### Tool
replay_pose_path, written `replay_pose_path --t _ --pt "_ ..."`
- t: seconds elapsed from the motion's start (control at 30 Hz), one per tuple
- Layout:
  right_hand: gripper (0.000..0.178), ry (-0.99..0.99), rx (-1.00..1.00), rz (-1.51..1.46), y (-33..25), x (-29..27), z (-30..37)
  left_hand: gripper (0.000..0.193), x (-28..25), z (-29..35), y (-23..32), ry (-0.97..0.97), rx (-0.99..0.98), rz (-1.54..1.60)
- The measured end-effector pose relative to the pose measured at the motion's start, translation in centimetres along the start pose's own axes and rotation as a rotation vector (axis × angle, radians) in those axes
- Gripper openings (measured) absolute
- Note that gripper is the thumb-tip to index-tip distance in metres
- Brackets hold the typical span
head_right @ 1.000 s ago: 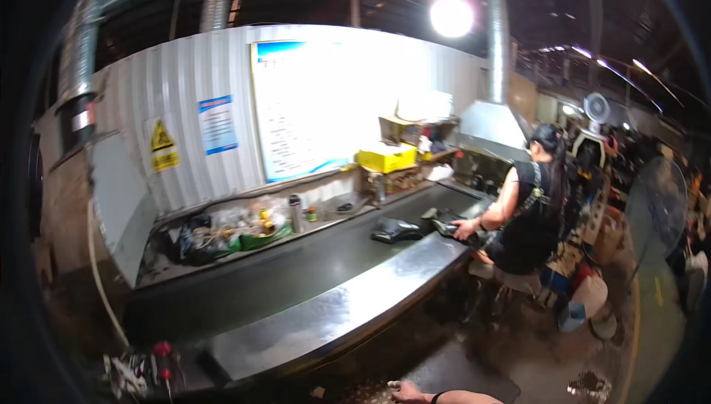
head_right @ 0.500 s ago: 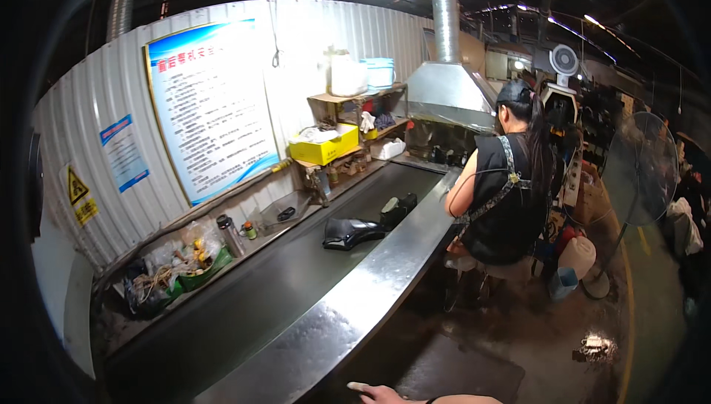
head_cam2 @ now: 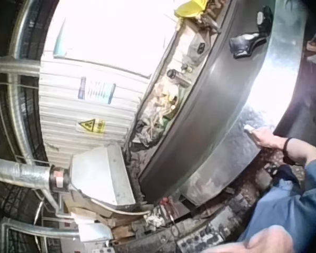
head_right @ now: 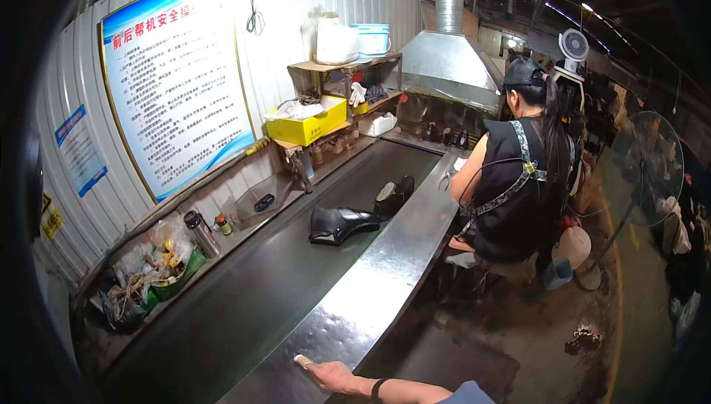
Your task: Operating a toe-lasting machine to shape shoe uppers around a last in a manufacturing facility.
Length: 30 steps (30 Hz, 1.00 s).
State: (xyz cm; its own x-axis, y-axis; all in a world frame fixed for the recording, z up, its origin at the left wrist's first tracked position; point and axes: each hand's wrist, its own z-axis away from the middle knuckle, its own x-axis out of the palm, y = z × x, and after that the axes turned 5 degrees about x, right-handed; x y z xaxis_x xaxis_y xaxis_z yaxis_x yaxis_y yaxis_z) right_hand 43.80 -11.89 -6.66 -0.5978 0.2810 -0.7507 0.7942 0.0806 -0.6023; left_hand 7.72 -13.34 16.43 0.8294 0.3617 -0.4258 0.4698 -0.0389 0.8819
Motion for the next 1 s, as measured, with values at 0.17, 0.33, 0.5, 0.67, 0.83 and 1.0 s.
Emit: replay_pose_path --t 0.17,0.33,0.5,0.67,0.83,1.0 --pt "0.039 -0.19 0.128 0.054 -2.0 -0.7 -0.9 0.04 1.8 -1.8 -0.9 -0.032 -0.049 0.046" --pt "0.034 -0.052 0.16 -0.119 -1.3 0.6 -0.5 0.041 3.0 -3.3 -2.1 -0.087 -0.12 0.09" --pt "0.051 -0.175 0.07 0.093 0.2 1.3 -0.5 0.041 3.7 -4.0 -3.0 -0.152 -0.188 0.125" --pt "0.052 -0.208 0.114 0.108 0.1 1.2 -1.0 0.041 4.2 -4.6 -2.2 -0.195 -0.221 0.161" --pt "0.044 -0.115 0.182 -0.064 -2.0 0.0 -1.5 0.042 4.4 -5.5 -1.3 -0.204 -0.228 0.196" --pt "0.051 -0.052 0.165 -0.049 -1.4 0.4 -0.5 0.042 5.5 -7.0 -0.1 -0.23 -0.214 0.247"
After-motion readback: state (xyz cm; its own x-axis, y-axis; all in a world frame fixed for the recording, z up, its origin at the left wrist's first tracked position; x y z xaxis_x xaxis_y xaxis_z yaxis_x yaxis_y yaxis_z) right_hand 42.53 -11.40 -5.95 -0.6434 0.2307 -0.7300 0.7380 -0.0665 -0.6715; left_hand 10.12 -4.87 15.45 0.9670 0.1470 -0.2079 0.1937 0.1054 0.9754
